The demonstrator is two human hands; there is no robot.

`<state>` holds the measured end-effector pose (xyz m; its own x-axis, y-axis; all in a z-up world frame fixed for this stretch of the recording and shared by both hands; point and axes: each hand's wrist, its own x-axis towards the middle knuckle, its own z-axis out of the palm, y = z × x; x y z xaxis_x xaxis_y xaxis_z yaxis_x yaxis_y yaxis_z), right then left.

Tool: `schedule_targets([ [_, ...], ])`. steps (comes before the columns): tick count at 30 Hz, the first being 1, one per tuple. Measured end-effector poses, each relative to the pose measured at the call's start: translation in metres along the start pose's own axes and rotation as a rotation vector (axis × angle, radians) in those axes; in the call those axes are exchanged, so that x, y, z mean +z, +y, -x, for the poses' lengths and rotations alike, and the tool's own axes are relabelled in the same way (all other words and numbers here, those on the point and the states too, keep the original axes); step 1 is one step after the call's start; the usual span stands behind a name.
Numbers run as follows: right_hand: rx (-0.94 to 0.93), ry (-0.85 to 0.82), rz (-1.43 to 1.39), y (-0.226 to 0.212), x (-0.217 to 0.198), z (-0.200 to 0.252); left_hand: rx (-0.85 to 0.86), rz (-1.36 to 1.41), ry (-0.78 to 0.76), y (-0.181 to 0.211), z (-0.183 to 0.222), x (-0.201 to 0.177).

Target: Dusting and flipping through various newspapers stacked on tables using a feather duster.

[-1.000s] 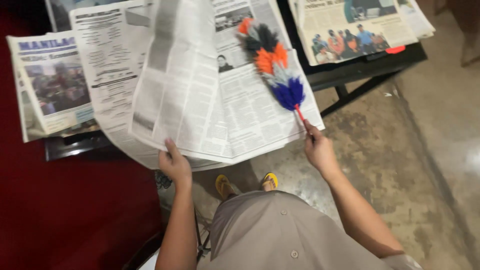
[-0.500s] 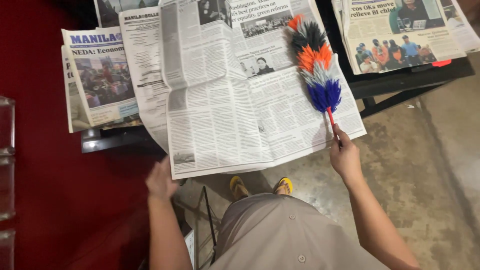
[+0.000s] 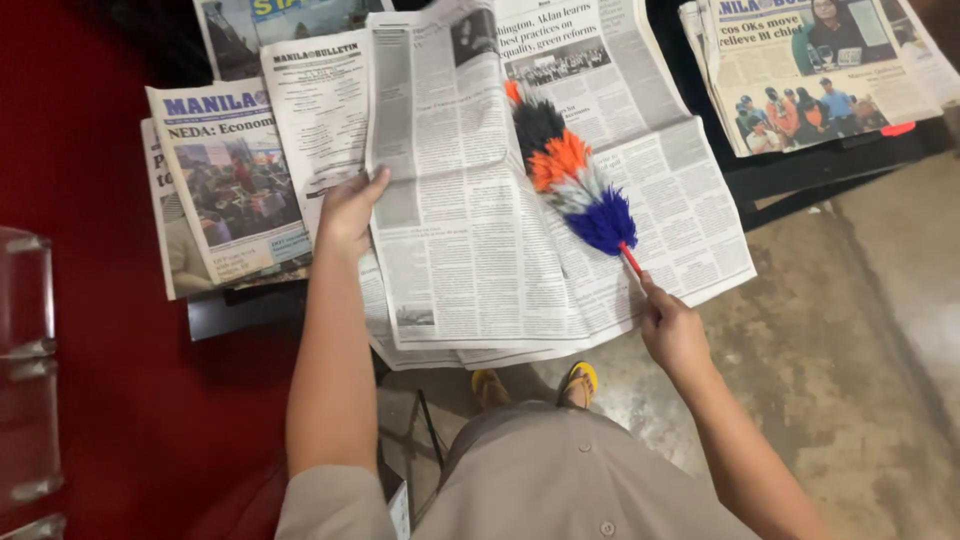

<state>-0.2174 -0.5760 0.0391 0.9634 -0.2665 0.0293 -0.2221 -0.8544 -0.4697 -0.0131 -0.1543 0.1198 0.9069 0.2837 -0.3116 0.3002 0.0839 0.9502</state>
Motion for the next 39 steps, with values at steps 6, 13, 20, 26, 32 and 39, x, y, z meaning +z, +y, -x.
schedule_targets([
  [6,0.250,-0.094,-0.036,-0.006,0.006,-0.004,0.270,-0.559,0.075,-0.074,-0.021,-0.095],
  [13,0.120,-0.120,-0.088,-0.064,0.023,-0.006,0.409,-0.923,0.272,-0.097,-0.010,-0.124],
  [20,-0.588,-0.118,-0.015,-0.137,0.054,-0.019,0.353,-0.886,0.292,-0.104,-0.025,-0.124],
  [26,-0.023,-0.063,0.209,-0.069,0.013,-0.091,0.511,-0.984,0.397,-0.104,-0.012,-0.120],
  [32,-0.362,-0.061,0.043,-0.039,0.040,0.001,0.856,-1.105,0.568,-0.088,0.006,-0.096],
  [39,0.129,0.016,0.045,0.169,0.049,0.031,0.921,-0.874,0.414,-0.088,-0.009,-0.098],
])
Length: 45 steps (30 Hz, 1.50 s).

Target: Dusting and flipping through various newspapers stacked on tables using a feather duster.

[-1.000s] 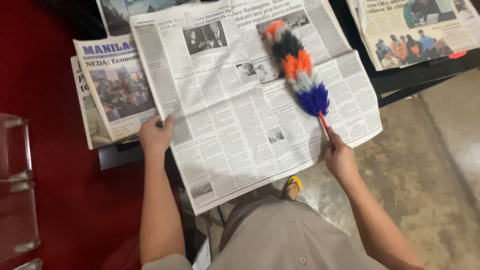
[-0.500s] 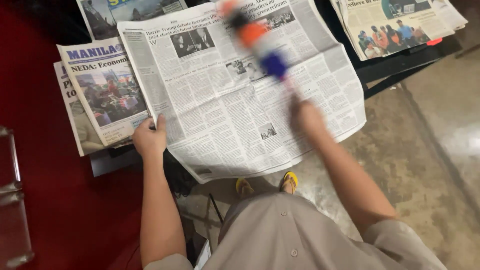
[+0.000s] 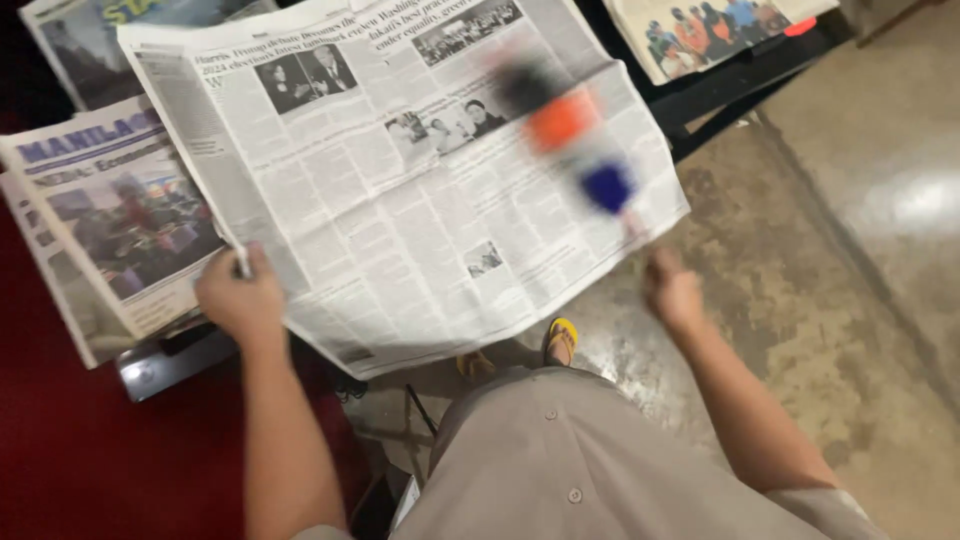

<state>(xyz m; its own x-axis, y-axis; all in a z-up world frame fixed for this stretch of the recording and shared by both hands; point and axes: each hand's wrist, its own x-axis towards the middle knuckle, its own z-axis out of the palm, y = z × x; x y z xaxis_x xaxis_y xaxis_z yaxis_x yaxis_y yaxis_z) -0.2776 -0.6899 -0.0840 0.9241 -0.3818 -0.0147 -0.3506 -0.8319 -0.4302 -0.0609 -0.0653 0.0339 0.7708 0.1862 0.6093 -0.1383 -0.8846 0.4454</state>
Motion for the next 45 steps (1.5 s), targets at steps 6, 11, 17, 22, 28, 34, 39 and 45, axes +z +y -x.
schedule_targets([
  [6,-0.438,0.097,-0.184,-0.090,-0.060,0.036,-0.408,0.366,-0.213,-0.025,-0.051,0.022],
  [11,-0.355,0.222,0.028,-0.064,-0.042,0.035,-0.330,0.173,-0.270,-0.030,-0.084,0.012],
  [17,-0.091,0.365,-0.350,-0.044,-0.064,0.028,-0.289,-0.283,-0.360,0.065,-0.071,0.007],
  [22,-0.093,0.517,-0.440,-0.027,-0.091,0.013,-0.967,1.190,-0.184,0.238,0.010,0.051],
  [28,-0.147,0.509,-0.641,-0.002,-0.120,-0.005,0.705,0.391,-0.687,0.351,0.208,0.173],
  [34,-0.154,0.469,-0.693,0.025,-0.137,-0.010,0.967,0.187,-0.452,0.389,0.241,0.176],
  [39,-0.164,0.451,-0.707,0.053,-0.136,-0.013,0.691,0.182,-0.611,0.393,0.234,0.150],
  [45,-0.164,0.457,-0.745,0.061,-0.138,-0.018,-0.158,0.436,-0.901,0.416,0.177,0.109],
])
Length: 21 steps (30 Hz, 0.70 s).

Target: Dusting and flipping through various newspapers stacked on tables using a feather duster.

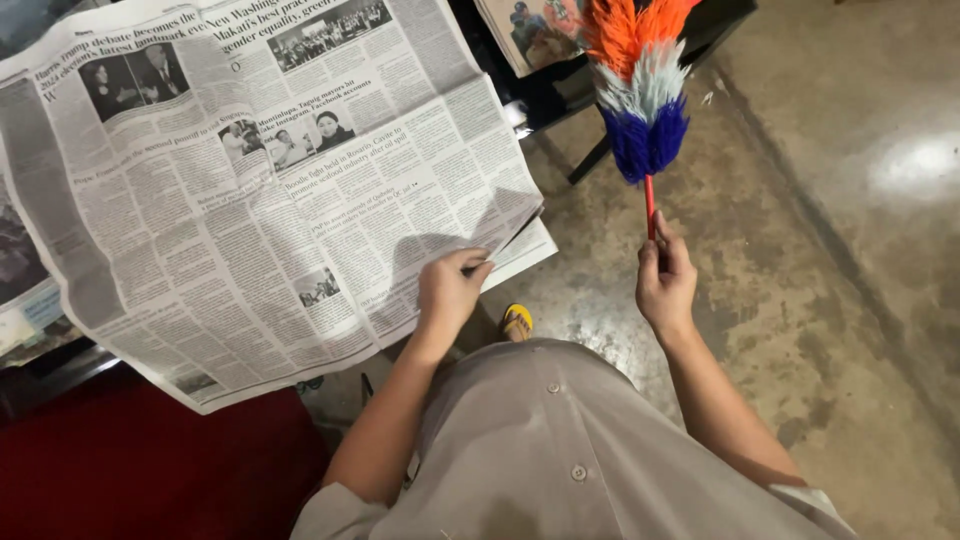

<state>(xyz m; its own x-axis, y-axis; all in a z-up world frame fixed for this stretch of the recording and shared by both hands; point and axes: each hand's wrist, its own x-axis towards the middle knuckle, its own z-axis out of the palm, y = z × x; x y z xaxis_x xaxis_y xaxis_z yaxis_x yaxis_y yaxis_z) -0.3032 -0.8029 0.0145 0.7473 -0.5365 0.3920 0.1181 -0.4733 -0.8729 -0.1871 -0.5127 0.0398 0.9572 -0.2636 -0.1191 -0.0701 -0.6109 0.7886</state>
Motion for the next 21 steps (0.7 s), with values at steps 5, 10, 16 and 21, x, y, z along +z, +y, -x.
schedule_targets([
  [5,0.001,-0.008,-0.030,-0.004,0.006,-0.009,-0.079,0.214,0.060,-0.013,-0.011,0.000],
  [10,0.064,-0.051,-0.055,-0.011,0.019,-0.006,0.050,0.423,0.376,-0.002,-0.010,-0.013],
  [16,0.062,-0.125,-0.056,-0.023,0.053,0.005,0.157,0.461,0.991,-0.006,-0.004,-0.056],
  [21,0.115,-0.362,0.236,-0.062,0.086,0.009,-0.003,0.536,1.308,-0.002,0.024,-0.122],
])
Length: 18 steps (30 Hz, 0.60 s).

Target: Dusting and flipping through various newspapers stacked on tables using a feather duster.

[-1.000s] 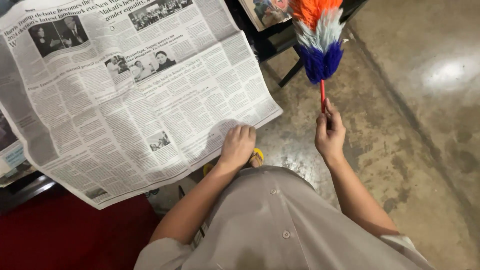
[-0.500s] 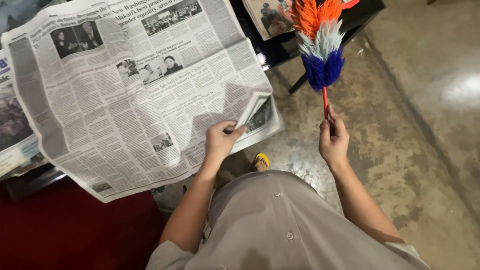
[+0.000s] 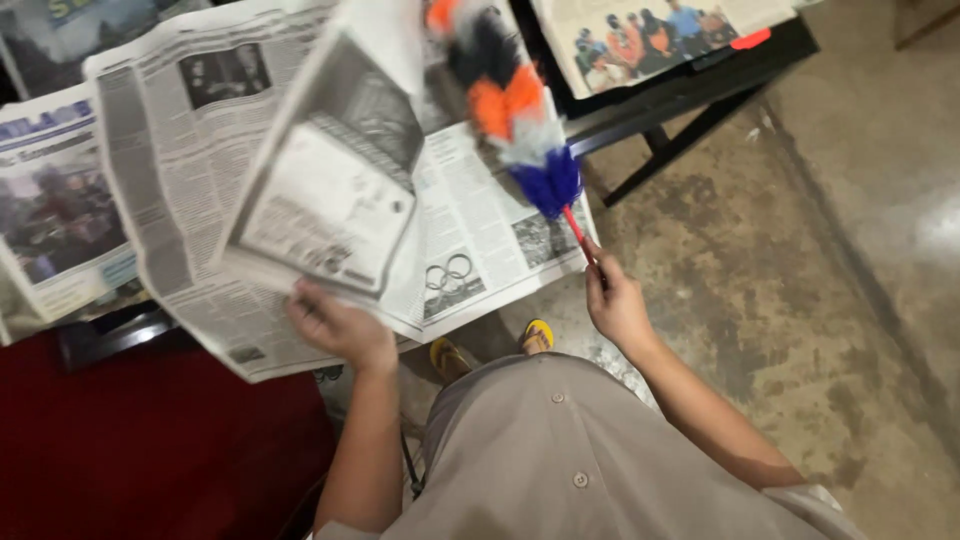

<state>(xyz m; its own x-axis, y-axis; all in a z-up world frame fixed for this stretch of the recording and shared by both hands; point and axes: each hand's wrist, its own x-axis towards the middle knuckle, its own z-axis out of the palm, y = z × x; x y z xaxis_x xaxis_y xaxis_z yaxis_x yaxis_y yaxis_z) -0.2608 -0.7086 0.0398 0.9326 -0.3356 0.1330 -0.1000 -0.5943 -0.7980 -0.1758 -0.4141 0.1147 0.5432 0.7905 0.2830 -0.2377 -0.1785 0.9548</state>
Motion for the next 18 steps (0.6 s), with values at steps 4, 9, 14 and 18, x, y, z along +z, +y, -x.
schedule_targets([
  [4,0.071,-0.087,0.104,-0.005,0.020,-0.012,-0.058,0.119,0.181,-0.013,-0.030,-0.042],
  [9,0.040,-0.103,0.408,0.017,0.035,-0.028,-0.212,0.214,0.178,-0.108,-0.050,-0.139],
  [14,0.143,-0.114,0.370,-0.033,0.039,-0.037,-0.337,0.338,-0.013,-0.216,-0.057,-0.244],
  [18,0.192,-0.081,0.344,-0.059,0.048,-0.034,-0.721,0.894,-0.182,-0.201,-0.106,-0.278],
])
